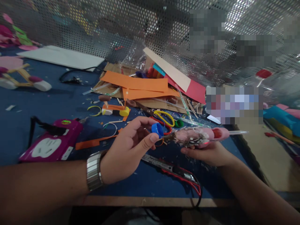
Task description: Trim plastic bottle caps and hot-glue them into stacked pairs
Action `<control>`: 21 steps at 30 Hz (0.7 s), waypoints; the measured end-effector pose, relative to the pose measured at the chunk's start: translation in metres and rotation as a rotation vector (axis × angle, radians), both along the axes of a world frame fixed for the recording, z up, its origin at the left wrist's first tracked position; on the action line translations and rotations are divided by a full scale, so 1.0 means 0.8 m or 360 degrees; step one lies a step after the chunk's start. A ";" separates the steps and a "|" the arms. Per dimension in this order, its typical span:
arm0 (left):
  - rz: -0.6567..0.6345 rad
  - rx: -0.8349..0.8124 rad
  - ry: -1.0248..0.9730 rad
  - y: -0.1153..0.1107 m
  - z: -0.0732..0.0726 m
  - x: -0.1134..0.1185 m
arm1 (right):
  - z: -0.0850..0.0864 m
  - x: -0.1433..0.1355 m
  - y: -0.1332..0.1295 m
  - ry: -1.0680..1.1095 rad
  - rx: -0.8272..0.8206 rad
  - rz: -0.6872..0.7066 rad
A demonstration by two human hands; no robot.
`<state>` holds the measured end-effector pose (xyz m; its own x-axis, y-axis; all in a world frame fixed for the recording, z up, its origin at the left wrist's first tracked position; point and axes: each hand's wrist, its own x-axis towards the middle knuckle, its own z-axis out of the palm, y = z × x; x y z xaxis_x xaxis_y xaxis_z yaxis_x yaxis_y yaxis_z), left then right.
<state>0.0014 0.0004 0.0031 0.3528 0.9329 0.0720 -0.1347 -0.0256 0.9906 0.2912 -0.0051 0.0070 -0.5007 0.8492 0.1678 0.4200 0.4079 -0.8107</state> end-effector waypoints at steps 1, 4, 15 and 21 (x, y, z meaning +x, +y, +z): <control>0.0001 -0.0002 -0.0009 0.000 0.000 0.001 | 0.000 0.000 0.000 0.0018 0.0002 0.0020; -0.0003 -0.0002 -0.0030 0.001 -0.002 0.002 | -0.001 0.000 0.001 0.0060 0.0039 0.0081; 0.0010 0.0055 -0.0021 0.000 -0.004 -0.004 | -0.002 0.003 0.000 0.0013 0.0028 0.0032; 0.0016 0.0059 -0.0066 0.000 -0.006 -0.004 | -0.008 0.009 -0.001 -0.0027 0.0049 -0.0012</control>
<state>-0.0016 0.0003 -0.0015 0.3395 0.9328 0.1210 -0.1750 -0.0637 0.9825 0.2982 -0.0061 0.0009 -0.4975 0.8473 0.1857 0.4364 0.4296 -0.7906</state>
